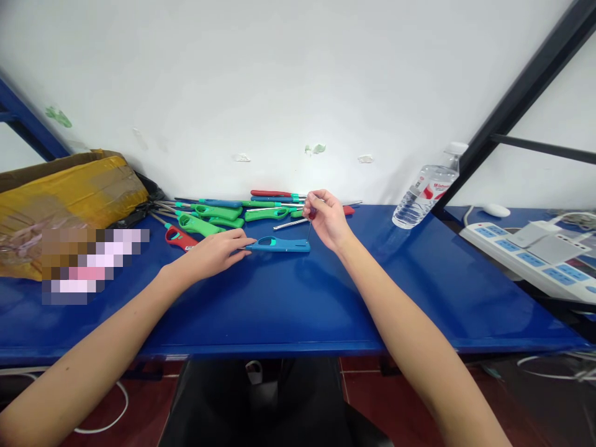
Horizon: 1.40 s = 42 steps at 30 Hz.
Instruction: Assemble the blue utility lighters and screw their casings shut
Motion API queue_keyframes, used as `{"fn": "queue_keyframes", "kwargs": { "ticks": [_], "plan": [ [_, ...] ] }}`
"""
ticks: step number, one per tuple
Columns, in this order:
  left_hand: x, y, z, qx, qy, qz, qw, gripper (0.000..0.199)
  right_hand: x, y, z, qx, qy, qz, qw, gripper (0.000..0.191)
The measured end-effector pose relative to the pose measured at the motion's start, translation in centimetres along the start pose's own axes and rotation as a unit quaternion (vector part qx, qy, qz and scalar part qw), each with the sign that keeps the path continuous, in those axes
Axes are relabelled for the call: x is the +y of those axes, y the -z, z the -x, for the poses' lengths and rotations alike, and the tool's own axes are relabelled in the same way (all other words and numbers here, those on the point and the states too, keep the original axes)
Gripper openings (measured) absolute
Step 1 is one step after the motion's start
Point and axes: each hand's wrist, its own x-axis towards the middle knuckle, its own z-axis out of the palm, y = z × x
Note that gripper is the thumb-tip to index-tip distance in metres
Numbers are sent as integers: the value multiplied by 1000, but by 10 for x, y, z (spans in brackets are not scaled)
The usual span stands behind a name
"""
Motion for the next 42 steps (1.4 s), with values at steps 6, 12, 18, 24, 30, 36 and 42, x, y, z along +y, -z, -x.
{"fn": "queue_keyframes", "kwargs": {
  "ticks": [6,12,18,24,30,36,42],
  "plan": [
    [0,-2,-2,-6,-4,-43,999,30,-1,-4,1,-1,-7,0,1000,36],
    [-2,-7,-2,7,-12,-47,999,30,-3,-2,0,-6,-12,17,1000,27],
    [-3,-9,-2,23,-8,-67,997,29,-2,2,-2,-5,-9,23,1000,20],
    [-2,-11,-4,25,10,-89,996,32,-3,-2,2,8,-1,19,1000,34],
    [-3,-12,-4,8,19,-100,995,34,-5,-1,0,-8,-18,-5,1000,31],
    [-2,-12,-5,3,13,-93,996,31,-4,4,-4,-1,-50,-15,999,33],
    [-2,-11,-5,-1,16,-73,997,27,-18,7,-5,16,-2,-29,999,17]
  ]
}}
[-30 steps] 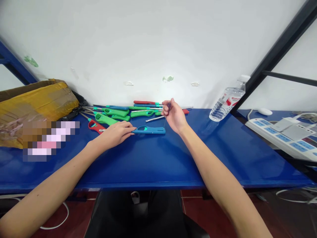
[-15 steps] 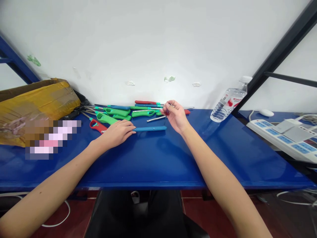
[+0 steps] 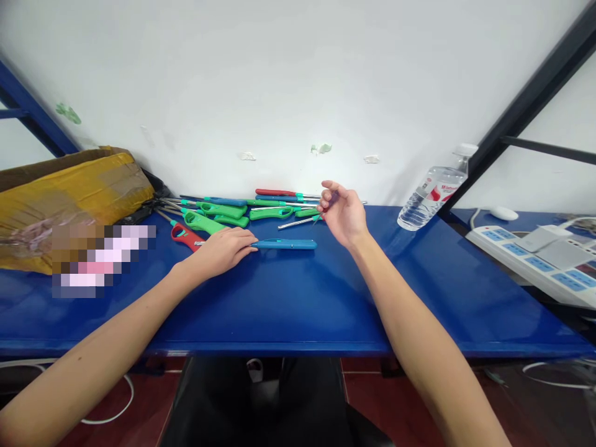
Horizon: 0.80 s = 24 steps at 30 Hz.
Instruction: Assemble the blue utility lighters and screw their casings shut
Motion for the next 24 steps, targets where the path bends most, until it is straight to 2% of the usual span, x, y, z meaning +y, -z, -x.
{"fn": "queue_keyframes", "kwargs": {
  "ticks": [4,10,24],
  "plan": [
    [-2,1,0,-9,4,19,1000,26,-4,3,-1,0,11,22,1000,10],
    [-3,0,0,-9,10,20,1000,26,8,0,1,-19,-13,37,999,12],
    [-8,-11,0,9,3,37,999,27,15,0,0,8,-3,22,1000,13]
  ]
}}
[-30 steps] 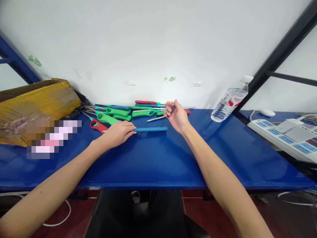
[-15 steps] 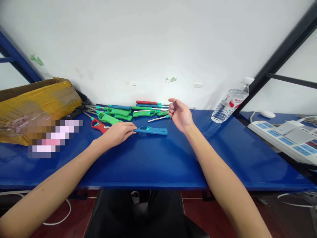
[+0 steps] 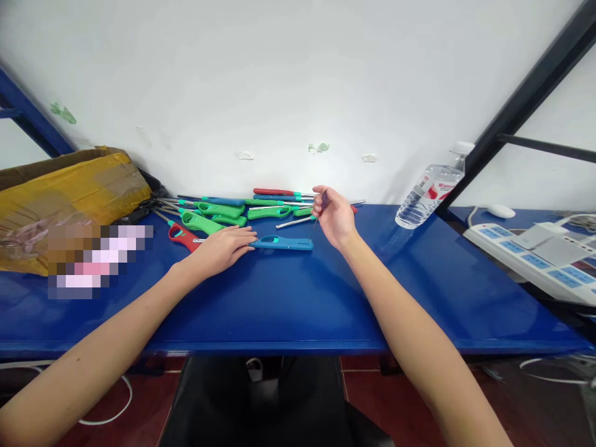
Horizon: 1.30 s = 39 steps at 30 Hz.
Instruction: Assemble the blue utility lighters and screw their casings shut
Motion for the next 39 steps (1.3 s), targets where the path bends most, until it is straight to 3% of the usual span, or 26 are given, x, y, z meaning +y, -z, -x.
{"fn": "queue_keyframes", "kwargs": {
  "ticks": [23,33,39],
  "plan": [
    [0,-1,1,-5,9,11,1000,28,-6,-6,6,-22,10,59,998,16],
    [3,-3,0,-28,11,-15,999,28,-5,-6,7,-43,-36,-32,998,15],
    [6,-6,0,-13,4,-15,1000,27,-7,-6,11,-66,-23,45,997,22]
  ]
}}
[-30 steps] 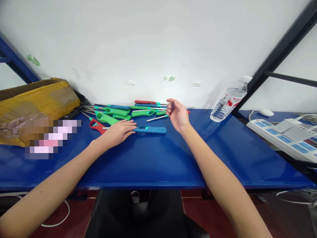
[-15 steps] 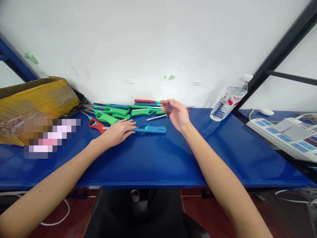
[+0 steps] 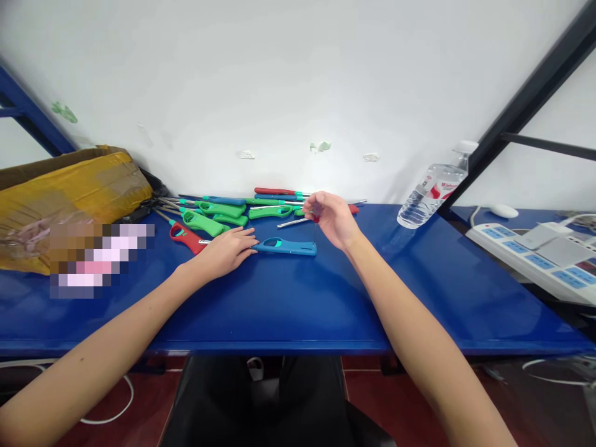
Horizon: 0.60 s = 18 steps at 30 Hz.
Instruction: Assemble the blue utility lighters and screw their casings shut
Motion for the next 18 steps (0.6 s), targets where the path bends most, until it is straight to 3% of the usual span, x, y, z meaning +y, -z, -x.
{"fn": "queue_keyframes", "kwargs": {
  "ticks": [7,13,18],
  "plan": [
    [4,-1,-1,5,3,-2,1000,27,-1,-5,4,-35,-3,12,999,38],
    [6,2,0,-2,20,31,999,29,-3,-1,-2,-5,-39,11,999,37],
    [8,5,0,-32,34,38,998,28,2,3,-4,-12,-30,13,999,23]
  ]
}}
